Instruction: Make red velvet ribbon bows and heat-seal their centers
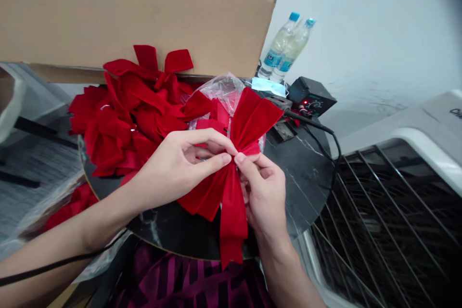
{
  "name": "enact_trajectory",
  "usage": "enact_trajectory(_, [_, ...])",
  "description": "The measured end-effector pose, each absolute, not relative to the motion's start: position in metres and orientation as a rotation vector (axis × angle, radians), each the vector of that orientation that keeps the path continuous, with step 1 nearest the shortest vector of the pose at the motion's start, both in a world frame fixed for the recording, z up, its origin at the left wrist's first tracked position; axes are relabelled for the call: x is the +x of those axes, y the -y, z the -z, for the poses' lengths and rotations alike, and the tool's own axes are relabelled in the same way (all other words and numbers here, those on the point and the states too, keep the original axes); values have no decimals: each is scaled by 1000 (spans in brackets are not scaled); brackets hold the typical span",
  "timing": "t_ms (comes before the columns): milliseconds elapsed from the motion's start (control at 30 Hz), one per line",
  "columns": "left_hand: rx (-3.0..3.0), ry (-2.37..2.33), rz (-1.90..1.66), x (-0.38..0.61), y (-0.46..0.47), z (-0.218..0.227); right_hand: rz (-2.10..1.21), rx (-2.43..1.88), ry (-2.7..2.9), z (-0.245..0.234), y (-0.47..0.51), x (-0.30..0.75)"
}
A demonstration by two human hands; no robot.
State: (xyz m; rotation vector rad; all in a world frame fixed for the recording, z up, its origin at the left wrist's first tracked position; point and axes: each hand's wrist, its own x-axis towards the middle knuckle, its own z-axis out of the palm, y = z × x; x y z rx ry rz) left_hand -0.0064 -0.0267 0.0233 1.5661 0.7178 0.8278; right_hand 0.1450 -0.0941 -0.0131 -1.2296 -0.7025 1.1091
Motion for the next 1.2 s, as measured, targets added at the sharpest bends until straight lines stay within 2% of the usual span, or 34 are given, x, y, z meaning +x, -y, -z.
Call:
enact_trajectory(200, [1530,-704,-815,5,19,-24,-1060,-1266,800,13,92,167])
enact_trajectory(333, [1563,-771,-780,10,8,-24,-715,-1332,727,16,76,225])
enact_trajectory(533, [1559,-765,-794,11,-3,-18,-834,-1338,586,26,18,316])
enact_trajectory(733, [1497,-857,-860,11,-6,-13,-730,-1325,630,41,-23,332])
enact_trajectory(933, [1507,-903,-857,10,-8,-8,-384,-1411,761,48,-25,338])
enact_trajectory(1200, [1493,-962,-839,8,-6,2,177,-1423,867,3,23,333])
